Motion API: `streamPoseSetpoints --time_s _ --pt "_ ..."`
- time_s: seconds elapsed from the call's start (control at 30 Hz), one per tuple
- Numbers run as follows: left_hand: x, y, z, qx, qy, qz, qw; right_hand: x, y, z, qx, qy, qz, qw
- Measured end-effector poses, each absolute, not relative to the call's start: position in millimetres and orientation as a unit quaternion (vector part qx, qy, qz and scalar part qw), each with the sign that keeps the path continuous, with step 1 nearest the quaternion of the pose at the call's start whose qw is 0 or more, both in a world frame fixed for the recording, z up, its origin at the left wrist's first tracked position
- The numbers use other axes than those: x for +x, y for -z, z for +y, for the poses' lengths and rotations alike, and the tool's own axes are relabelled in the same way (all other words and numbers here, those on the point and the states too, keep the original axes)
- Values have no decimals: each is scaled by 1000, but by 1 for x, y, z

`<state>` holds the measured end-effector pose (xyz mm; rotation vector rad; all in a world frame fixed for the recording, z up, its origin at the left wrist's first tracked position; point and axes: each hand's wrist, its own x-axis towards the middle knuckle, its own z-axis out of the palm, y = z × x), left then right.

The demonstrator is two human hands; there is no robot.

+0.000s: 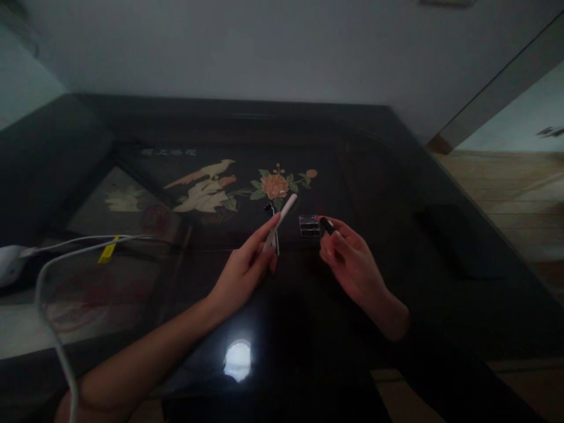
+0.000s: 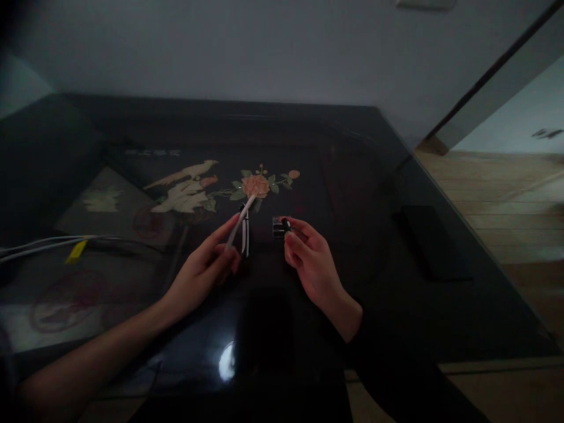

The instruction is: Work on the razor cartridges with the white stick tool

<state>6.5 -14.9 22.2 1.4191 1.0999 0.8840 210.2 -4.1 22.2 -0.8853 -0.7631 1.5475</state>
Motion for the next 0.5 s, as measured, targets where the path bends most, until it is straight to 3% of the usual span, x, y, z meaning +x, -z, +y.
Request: streamPoseSetpoints --time_s 0.17,0.5 --pt "0 -18 0 541 -416 463 565 210 -21 -4 -382 -648 -344 563" --pt "-24 -5 34 605 -448 546 367 208 -21 -6 -391 -633 -370 557"
